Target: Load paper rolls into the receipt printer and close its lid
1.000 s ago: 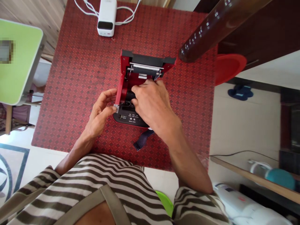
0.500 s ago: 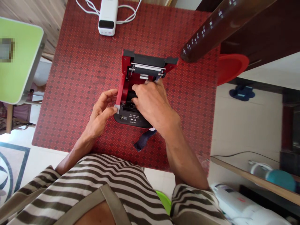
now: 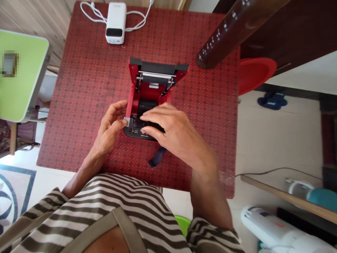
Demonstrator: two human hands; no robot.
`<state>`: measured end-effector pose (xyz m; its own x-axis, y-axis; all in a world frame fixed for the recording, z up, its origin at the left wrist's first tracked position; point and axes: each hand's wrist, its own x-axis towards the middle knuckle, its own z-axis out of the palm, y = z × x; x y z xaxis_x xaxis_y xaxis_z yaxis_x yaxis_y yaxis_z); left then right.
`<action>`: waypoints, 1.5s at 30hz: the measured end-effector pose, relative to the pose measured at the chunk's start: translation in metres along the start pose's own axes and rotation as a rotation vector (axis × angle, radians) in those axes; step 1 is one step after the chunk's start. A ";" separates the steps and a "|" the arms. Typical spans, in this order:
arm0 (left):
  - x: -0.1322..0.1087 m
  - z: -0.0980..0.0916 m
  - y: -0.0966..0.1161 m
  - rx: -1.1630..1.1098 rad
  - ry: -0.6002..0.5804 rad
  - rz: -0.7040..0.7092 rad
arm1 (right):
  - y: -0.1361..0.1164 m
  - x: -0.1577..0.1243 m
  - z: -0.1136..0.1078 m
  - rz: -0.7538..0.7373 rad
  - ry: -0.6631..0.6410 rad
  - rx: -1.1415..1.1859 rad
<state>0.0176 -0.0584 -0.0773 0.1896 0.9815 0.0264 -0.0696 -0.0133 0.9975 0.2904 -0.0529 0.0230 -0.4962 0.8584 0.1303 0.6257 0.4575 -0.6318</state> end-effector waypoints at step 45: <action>0.006 0.025 0.043 0.831 0.104 0.783 | -0.002 -0.035 0.030 -0.139 0.573 -0.322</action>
<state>0.0400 -0.0578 -0.0322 0.2945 0.6586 0.6925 0.5427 -0.7117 0.4460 0.2884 -0.0909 -0.0034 -0.2429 0.7331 0.6353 0.7713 0.5432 -0.3318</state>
